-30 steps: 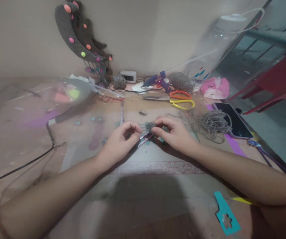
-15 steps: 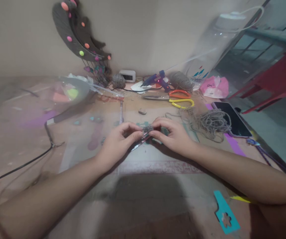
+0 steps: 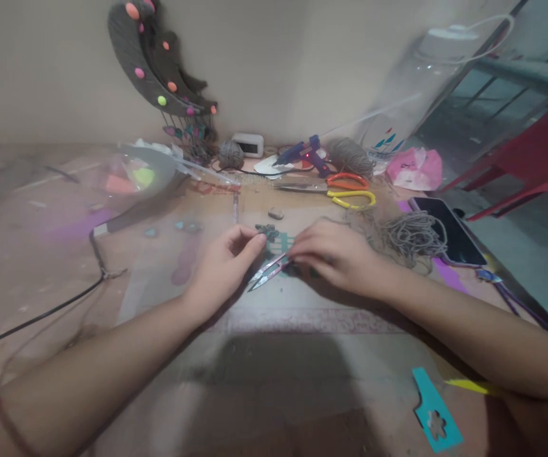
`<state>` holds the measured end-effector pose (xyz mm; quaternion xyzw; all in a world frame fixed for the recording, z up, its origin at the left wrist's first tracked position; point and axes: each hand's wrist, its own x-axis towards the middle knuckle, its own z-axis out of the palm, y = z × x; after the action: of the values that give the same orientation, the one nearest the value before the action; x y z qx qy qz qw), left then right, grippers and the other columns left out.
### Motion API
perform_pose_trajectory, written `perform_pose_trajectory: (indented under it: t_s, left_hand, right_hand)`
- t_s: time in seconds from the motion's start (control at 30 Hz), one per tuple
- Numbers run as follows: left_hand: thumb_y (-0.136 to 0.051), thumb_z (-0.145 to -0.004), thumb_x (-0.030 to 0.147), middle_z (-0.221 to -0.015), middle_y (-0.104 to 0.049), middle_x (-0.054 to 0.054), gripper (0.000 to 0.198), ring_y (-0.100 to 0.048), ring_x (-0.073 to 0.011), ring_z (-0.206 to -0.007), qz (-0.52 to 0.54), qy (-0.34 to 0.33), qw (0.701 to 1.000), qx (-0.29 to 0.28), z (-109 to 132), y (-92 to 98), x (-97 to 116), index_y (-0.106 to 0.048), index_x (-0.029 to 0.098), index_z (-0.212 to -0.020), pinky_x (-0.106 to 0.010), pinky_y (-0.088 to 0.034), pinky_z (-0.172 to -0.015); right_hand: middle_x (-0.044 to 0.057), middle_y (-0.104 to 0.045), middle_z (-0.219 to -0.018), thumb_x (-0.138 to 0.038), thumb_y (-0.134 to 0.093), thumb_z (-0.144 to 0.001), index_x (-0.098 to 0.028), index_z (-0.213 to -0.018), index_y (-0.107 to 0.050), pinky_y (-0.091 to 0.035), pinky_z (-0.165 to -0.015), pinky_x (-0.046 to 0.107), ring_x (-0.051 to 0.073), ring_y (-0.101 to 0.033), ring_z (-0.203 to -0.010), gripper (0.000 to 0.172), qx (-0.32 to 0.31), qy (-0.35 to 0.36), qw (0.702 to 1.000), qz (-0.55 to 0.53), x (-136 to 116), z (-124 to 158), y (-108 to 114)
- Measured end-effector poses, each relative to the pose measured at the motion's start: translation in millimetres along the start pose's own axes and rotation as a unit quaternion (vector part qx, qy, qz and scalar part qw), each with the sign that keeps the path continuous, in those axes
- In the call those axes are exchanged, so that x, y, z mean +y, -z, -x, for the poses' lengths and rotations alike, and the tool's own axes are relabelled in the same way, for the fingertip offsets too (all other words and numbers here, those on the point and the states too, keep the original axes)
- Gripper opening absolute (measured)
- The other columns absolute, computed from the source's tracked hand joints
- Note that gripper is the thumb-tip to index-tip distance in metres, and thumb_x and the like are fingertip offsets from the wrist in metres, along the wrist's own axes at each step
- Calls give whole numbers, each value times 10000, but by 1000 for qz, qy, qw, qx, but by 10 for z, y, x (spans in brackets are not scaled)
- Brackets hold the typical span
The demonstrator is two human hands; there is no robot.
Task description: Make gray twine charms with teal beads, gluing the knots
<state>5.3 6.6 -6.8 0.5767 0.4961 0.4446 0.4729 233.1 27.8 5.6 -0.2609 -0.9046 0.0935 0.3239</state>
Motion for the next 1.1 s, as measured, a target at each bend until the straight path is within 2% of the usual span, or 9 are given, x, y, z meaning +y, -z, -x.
perform_pose_trajectory:
  t_s: [0.07,0.13,0.3,0.43,0.6,0.7,0.83,0.93,1.1]
  left_hand:
    - [-645,-908,382,-745,-650,10,220,-569,-141,-691,-7,-6,1000,7,-10,-3,6,-623,185,-812,-271,-437,-683]
    - [-645,-908,384,-748,-646,12,219,-565,-141,-695,-8,-8,1000,9,-13,-7,2,-623,188,-814,-271,-436,-687]
    - [-643,-912,378,-736,-623,21,212,-550,-135,-692,6,0,1000,1,-9,-9,-18,-608,193,-815,-271,-435,-695]
    - [-642,-902,365,-727,-617,23,207,-548,-136,-689,0,-6,1000,2,-14,-2,-5,-602,189,-800,-270,-439,-699]
    - [-634,-901,369,-752,-638,10,203,-566,-146,-711,-9,-4,1000,-6,-21,8,11,-605,192,-806,-276,-443,-717]
    - [-642,-896,363,-748,-628,11,199,-565,-145,-711,-5,-1,1000,-8,-23,8,6,-608,194,-796,-276,-444,-715]
    - [-650,-893,366,-739,-620,15,195,-548,-138,-681,16,3,1000,-11,-18,-4,-8,-603,199,-803,-275,-435,-678]
    - [-632,-909,381,-716,-623,12,209,-539,-138,-657,21,12,1000,-19,-10,-11,-17,-592,201,-810,-281,-430,-657]
    - [-624,-910,368,-700,-609,18,205,-529,-135,-652,20,14,1000,-18,-5,-16,-28,-582,204,-794,-279,-425,-645]
  right_hand:
    - [108,-736,-1012,-239,-503,-1033,-153,-1102,-695,-503,-845,368,210,-641,-939,221,-88,60,993,56,-47,23,-54]
    - [132,-726,-1023,-247,-475,-1045,-108,-1177,-677,-492,-843,389,229,-619,-944,279,-130,61,984,104,-99,35,-99]
    - [105,-677,-938,-214,-461,-1046,-112,-1164,-688,-448,-828,377,224,-561,-922,276,-195,48,972,123,-243,23,-73]
    - [76,-662,-912,-167,-456,-1031,-117,-1116,-688,-426,-781,355,205,-536,-829,252,-210,70,968,119,-356,41,-75]
    - [42,-669,-827,-104,-363,-1022,-147,-1069,-666,-413,-715,344,188,-519,-714,309,-165,118,975,96,-457,38,-4]
    - [51,-662,-856,-119,-369,-1010,-170,-1175,-618,-431,-764,351,191,-564,-786,303,-73,62,994,61,-470,-4,168]
    - [102,-603,-985,-296,-348,-1059,-238,-1434,-509,-446,-767,390,243,-571,-911,413,20,-19,993,118,-303,-41,317]
    - [90,-575,-957,-363,-349,-1064,-261,-1469,-495,-438,-750,395,241,-545,-869,443,32,-32,984,171,-88,-22,239]
    - [81,-645,-935,-276,-450,-1046,-203,-1330,-604,-404,-751,380,219,-577,-849,332,29,3,979,203,82,56,13]
